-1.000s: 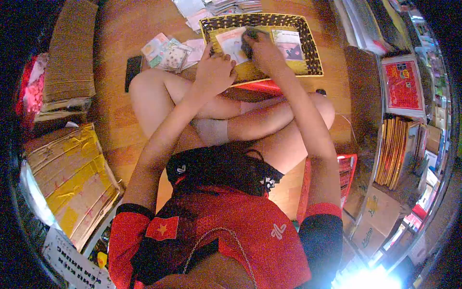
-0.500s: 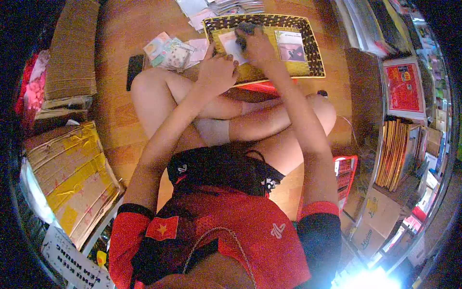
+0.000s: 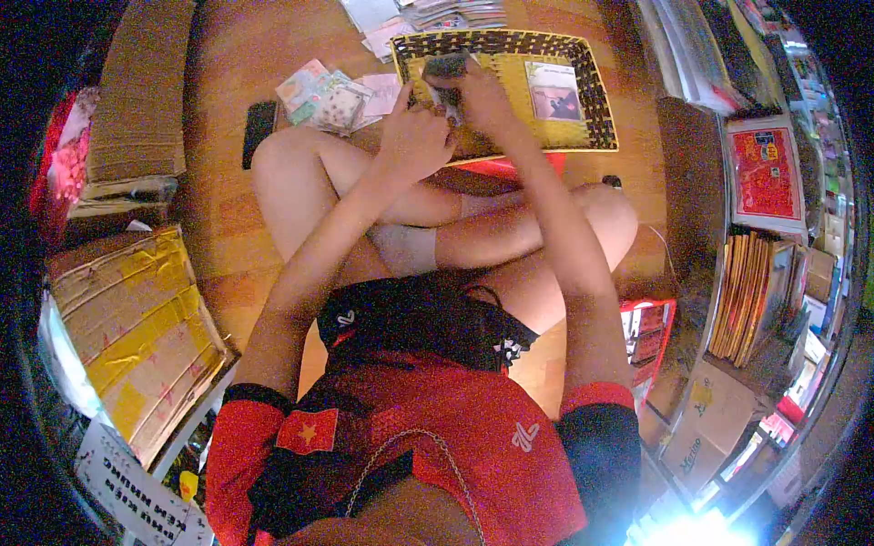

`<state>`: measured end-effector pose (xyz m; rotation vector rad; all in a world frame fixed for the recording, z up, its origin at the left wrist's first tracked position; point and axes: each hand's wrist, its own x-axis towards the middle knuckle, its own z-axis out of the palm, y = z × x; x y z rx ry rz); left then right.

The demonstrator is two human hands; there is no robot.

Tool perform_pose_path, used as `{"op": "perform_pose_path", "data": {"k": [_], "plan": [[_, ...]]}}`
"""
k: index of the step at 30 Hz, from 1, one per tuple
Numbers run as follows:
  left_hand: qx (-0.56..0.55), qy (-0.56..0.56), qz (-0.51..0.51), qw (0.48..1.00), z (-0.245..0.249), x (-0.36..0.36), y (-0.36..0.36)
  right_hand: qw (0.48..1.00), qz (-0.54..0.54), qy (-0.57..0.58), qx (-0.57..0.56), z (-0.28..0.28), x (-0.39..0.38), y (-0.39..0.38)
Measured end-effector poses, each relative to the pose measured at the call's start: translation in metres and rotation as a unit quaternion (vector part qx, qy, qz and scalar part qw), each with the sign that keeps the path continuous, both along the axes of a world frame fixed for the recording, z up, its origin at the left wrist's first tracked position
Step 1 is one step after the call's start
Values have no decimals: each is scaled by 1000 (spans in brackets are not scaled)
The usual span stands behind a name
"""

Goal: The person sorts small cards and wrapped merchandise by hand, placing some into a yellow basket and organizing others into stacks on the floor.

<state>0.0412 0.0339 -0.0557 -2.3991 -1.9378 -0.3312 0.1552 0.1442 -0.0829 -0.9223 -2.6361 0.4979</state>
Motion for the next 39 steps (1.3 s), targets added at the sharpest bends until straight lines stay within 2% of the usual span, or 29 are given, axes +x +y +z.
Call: {"op": "perform_pose_path", "data": {"k": [2,5,8,13,17,20,24,27,30,34,37,38,39], "plan": [[-14,-18,-18,1000,7,-4,0,998,53,-21,-9,2,10,9],[59,-257,24,964,23,-20,7,997,68,-18,-10,1,13,16],[173,-210,58,961,8,-41,30,998,50,-20,-35,6,12,10],[82,-66,-5,994,-6,-41,57,998,47,-25,-47,-2,13,16],[-64,15,-21,998,-1,-37,76,998,42,-28,-46,-2,14,15],[-111,66,-37,991,10,-37,83,997,46,-32,-43,6,14,11],[-143,77,-29,986,16,-32,85,987,144,-4,-74,17,28,7],[-126,72,-35,989,0,-33,91,985,151,-79,-22,32,53,-7],[-112,63,-73,989,-5,-42,92,981,168,-81,-53,25,57,5],[-102,48,-83,990,-3,-45,91,999,22,-15,-45,13,36,27],[-76,29,-70,994,-2,-45,87,996,-60,-72,5,15,23,9],[-61,20,-67,996,-4,-45,87,999,-9,-29,-10,12,22,3],[-54,15,-54,997,-7,-45,89,997,50,-46,-20,12,24,0]]}}
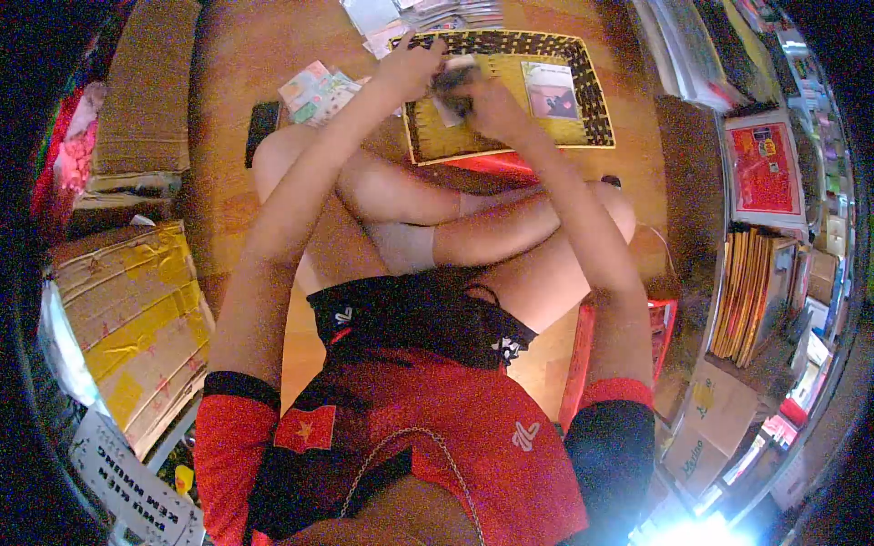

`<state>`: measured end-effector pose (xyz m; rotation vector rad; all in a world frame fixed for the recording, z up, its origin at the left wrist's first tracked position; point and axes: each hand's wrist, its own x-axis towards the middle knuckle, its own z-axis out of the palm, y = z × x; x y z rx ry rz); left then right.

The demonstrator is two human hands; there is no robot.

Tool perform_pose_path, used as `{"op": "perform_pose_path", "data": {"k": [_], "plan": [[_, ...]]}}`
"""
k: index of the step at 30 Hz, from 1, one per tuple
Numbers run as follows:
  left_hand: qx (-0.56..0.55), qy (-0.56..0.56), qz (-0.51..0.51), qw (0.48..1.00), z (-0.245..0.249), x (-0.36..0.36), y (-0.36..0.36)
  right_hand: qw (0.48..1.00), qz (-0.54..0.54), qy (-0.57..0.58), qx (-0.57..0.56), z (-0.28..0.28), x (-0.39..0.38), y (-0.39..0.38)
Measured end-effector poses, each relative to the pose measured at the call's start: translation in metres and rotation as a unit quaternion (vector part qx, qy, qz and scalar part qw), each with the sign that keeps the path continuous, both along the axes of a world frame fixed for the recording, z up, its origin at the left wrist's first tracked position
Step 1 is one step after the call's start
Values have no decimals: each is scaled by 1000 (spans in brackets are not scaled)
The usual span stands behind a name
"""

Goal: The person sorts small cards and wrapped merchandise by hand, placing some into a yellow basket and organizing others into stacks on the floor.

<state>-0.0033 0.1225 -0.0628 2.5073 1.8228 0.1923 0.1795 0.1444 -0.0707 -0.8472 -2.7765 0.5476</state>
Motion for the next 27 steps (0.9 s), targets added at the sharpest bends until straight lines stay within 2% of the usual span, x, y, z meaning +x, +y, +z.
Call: {"op": "perform_pose_path", "data": {"k": [2,3,6,7,10,11,14,15,18,19,23,26,27], "plan": [[11,-8,25,1000,-3,4,2,992,116,-34,-27,0,7,-7],[14,-1,15,1000,-3,4,2,985,160,9,-62,5,11,-2],[2,14,4,1000,0,4,1,996,45,-49,-61,5,12,21],[9,10,2,1000,1,5,0,995,-32,34,-85,-9,9,31],[24,-5,3,1000,0,3,0,991,-68,109,18,-25,-1,28],[23,-12,7,1000,2,4,-2,988,-70,124,54,-16,-5,10],[28,-12,24,999,-2,5,2,998,-21,18,-50,-11,-4,-11],[28,-10,29,999,-4,6,2,997,29,55,-53,-4,-1,-9],[-10,3,20,1000,-3,6,3,1000,-4,20,-21,-12,6,29],[-3,-14,24,1000,-5,6,3,997,-55,25,45,-21,3,36],[12,1,25,1000,-1,5,0,993,-114,-13,7,-19,-12,12],[16,0,36,999,-4,7,0,999,-3,36,-13,-13,3,2],[11,-5,34,999,-6,7,2,998,-39,-11,-55,14,0,1]]}}
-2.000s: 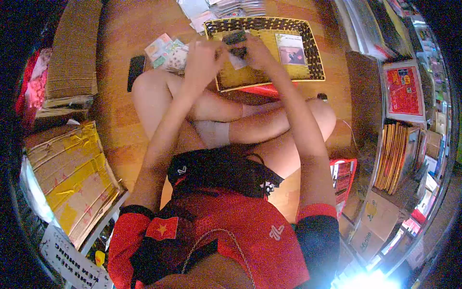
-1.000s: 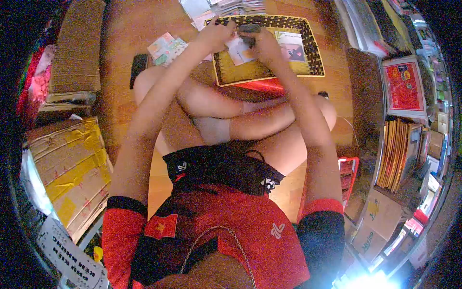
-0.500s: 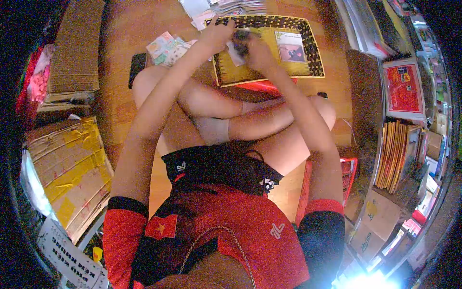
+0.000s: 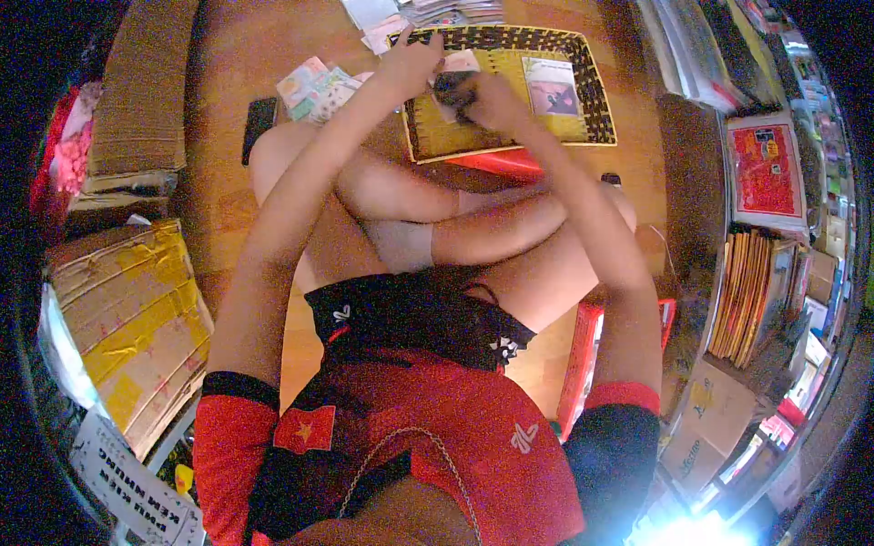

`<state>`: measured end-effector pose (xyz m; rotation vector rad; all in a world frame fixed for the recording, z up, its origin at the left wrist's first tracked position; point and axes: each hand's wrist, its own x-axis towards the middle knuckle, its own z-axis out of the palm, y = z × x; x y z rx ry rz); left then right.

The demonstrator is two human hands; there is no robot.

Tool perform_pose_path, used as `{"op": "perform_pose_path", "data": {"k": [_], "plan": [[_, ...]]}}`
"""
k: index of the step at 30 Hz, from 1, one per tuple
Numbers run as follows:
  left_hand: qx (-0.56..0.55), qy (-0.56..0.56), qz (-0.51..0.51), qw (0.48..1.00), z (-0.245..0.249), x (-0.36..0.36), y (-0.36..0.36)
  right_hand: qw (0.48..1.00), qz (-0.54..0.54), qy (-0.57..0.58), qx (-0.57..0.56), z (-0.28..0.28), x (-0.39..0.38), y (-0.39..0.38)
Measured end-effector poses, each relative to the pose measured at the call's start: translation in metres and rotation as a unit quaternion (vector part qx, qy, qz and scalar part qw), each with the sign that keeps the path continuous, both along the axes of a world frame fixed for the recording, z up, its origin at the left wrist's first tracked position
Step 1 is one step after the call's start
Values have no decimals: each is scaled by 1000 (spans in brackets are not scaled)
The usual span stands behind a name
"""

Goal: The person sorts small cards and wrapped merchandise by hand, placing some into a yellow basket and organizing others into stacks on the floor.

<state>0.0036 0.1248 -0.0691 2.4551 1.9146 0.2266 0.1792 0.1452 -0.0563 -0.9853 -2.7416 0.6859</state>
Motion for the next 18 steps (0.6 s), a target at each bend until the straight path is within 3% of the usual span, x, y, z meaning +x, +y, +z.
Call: {"op": "perform_pose_path", "data": {"k": [4,8,11,14,16,18], "plan": [[-13,-5,-13,1000,4,-1,-1,991,-129,-22,32,-23,7,38],[-21,-1,-3,1000,5,-1,0,996,-46,-2,70,-7,-2,-20],[-20,15,-7,1000,7,0,-1,998,-49,-29,-13,-15,-2,-10],[-3,-11,-16,1000,4,0,-4,996,-92,-2,-1,-8,-6,14],[-11,-22,-19,1000,7,0,-5,995,-84,-28,53,-7,-11,19],[-12,-24,-20,999,9,1,-4,991,-50,-31,124,-42,-10,5]]}}
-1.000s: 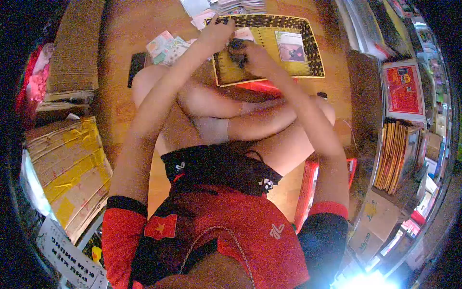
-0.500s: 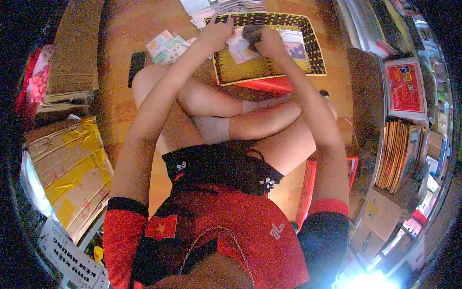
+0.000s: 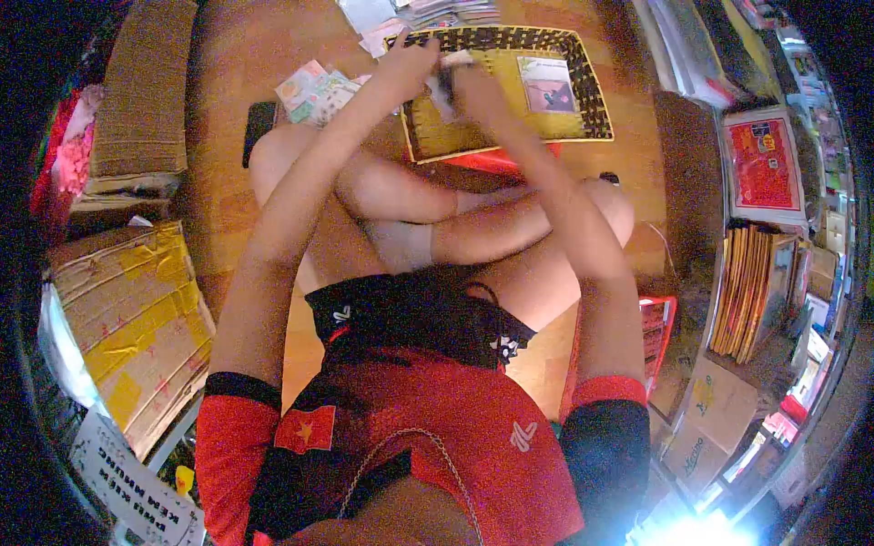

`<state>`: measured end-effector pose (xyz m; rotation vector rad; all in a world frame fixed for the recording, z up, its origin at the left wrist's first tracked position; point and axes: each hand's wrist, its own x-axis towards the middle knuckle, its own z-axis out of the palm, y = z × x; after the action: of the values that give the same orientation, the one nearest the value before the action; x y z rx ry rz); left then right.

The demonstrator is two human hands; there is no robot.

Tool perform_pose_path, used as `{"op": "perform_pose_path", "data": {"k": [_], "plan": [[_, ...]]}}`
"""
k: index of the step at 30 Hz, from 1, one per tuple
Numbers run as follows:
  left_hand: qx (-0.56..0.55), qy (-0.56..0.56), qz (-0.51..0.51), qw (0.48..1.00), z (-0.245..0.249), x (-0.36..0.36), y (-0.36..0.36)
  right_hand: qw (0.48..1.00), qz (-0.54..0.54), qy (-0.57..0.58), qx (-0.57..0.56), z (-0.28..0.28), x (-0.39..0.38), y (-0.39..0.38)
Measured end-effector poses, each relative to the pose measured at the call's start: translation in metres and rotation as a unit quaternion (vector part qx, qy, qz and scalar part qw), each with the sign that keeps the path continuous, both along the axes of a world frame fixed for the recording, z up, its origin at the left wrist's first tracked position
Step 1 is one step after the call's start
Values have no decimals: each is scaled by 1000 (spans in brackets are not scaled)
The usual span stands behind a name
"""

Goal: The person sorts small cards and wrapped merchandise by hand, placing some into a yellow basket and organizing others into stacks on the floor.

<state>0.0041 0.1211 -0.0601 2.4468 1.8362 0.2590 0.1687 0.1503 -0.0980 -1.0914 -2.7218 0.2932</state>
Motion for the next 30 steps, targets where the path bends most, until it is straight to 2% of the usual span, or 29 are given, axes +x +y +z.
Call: {"op": "perform_pose_path", "data": {"k": [1,2,4,6,9,10,13,16,19,20,23,25,27,28,30], "plan": [[1,5,2,1000,-2,0,1,999,19,-4,34,-11,-4,-8],[1,10,6,1000,-3,-1,1,995,37,-87,-34,15,-13,-30],[18,9,11,1000,-7,0,2,991,26,-105,-81,43,-18,-22],[34,10,-4,999,-7,-2,0,982,4,-109,-153,42,-13,-1],[10,4,10,1000,-10,-2,3,992,-87,-34,-86,20,-8,23],[-12,7,15,1000,-11,-3,6,995,-80,-44,-29,13,-7,15],[-2,0,6,1000,-11,-5,3,998,-30,11,-50,19,-2,-23],[-45,10,-5,999,1,-3,1,966,48,-108,-232,30,21,-15],[-34,3,-34,999,-1,-6,2,969,7,132,-206,45,61,-30],[-15,8,-38,999,7,-2,-7,956,-4,212,-205,69,68,-41],[71,57,-46,995,14,12,-18,889,-97,409,-185,88,92,-59],[140,59,-53,987,12,19,-18,869,-156,426,-197,80,109,-57],[54,5,-11,998,23,40,-29,842,-179,463,-211,70,116,-57],[12,-23,10,1000,27,49,-32,852,-177,454,-191,67,118,-59],[34,-14,1,999,8,57,-37,871,-170,436,-153,66,115,-61]]}}
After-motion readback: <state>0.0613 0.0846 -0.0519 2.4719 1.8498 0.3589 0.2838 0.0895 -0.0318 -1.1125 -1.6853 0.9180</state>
